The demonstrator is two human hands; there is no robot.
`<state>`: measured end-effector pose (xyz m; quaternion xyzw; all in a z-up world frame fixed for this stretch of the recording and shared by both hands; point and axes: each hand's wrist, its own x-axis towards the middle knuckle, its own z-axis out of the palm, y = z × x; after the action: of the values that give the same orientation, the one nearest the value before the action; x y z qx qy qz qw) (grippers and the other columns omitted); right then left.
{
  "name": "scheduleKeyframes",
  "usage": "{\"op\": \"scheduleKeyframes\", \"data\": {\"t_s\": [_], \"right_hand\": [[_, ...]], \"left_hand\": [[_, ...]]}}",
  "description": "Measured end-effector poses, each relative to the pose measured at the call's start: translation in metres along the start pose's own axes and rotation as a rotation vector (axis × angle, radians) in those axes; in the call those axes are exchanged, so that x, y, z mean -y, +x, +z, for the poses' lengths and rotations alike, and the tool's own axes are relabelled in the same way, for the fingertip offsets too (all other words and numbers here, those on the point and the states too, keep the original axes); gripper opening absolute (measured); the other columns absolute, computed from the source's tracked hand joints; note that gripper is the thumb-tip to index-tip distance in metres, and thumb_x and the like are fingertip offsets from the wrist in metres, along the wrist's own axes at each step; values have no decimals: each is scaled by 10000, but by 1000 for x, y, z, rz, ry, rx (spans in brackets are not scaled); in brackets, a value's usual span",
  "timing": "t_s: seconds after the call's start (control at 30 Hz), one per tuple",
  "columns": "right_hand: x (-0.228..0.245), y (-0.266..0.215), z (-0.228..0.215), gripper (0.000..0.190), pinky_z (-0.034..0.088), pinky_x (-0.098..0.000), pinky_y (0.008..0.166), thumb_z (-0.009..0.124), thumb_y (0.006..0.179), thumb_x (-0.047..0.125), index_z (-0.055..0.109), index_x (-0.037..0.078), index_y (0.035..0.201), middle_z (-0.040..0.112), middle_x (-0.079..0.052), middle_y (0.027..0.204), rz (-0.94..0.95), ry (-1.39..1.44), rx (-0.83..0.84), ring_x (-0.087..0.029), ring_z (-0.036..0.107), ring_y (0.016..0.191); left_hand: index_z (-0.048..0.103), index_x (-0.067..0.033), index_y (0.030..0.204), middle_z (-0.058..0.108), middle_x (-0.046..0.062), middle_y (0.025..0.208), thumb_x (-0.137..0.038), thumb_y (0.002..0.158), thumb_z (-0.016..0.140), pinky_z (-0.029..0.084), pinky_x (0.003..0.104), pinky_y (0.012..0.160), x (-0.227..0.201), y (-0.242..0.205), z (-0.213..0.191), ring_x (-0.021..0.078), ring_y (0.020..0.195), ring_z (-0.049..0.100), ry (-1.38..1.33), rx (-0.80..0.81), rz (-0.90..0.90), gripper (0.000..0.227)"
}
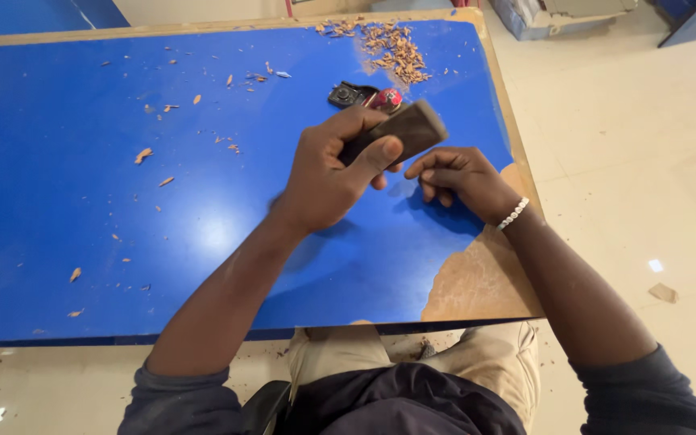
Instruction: The person scrapes a blue surface from a wooden board using a hand scraper and a block plane, moving tools across the material to reveal the wood underneath.
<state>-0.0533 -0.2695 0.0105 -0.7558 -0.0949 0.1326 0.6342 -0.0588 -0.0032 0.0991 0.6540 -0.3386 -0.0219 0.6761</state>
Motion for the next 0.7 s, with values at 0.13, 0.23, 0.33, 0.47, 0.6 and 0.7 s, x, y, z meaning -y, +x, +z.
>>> {"op": "scheduleKeyframes", "data": {"t_s": [0.13, 0.23, 0.33, 0.47, 0.6, 0.7], "right_hand": [[19, -10, 7, 524, 551, -340, 963, 702, 880, 38, 534, 16, 1376, 661, -91, 1254, -163, 193, 304, -159, 651, 1085], [44, -47, 32, 616, 491, -394, 1108, 692, 947, 118, 394, 36, 1481, 546, -117, 1432, -223, 147, 454, -192, 570, 1337], [49, -93, 57, 682, 483, -397, 1035, 696, 964, 145, 330, 63, 1533, 540, -134, 1367, -231, 77, 438, -211, 559, 1235], [32, -146, 56, 720, 535, -310, 710, 715, 921, 188, 394, 78, 1556, 612, -86, 1034, 76, 147, 172, -133, 609, 843], [40, -194, 38, 649, 478, -236, 595, 692, 929, 215, 512, 58, 1533, 615, -42, 899, 45, -183, -295, -66, 560, 719], [57, -222, 28, 507, 434, -229, 560, 694, 991, 220, 622, -33, 1424, 590, -68, 1005, -129, -603, -563, -77, 536, 702]], "left_hand": [[643, -69, 1100, 718, 75, 853, -437, 999, 693, 451, 236, 502, -17, -2, 16, 102, 656, 635, -322, -27, -62, 385], [595, -115, 1033, 699, 81, 832, -449, 982, 681, 499, 271, 537, -26, -1, 32, 147, 684, 678, -632, -89, -60, 349], [578, -132, 1022, 670, 86, 803, -489, 1033, 597, 481, 299, 533, -21, -6, 38, 178, 668, 655, -787, -161, -59, 358], [584, -120, 984, 666, 77, 799, -559, 1137, 456, 514, 355, 624, 11, -4, 37, 188, 706, 651, -992, -8, 29, 482], [666, -135, 1095, 729, 38, 917, -533, 1088, 357, 569, 359, 772, 53, 0, 28, 156, 861, 686, -651, -23, -157, 504], [721, -122, 1194, 712, -25, 931, -406, 1088, 417, 523, 285, 751, 93, 1, 35, 78, 837, 612, -294, -28, -241, 429]]}}
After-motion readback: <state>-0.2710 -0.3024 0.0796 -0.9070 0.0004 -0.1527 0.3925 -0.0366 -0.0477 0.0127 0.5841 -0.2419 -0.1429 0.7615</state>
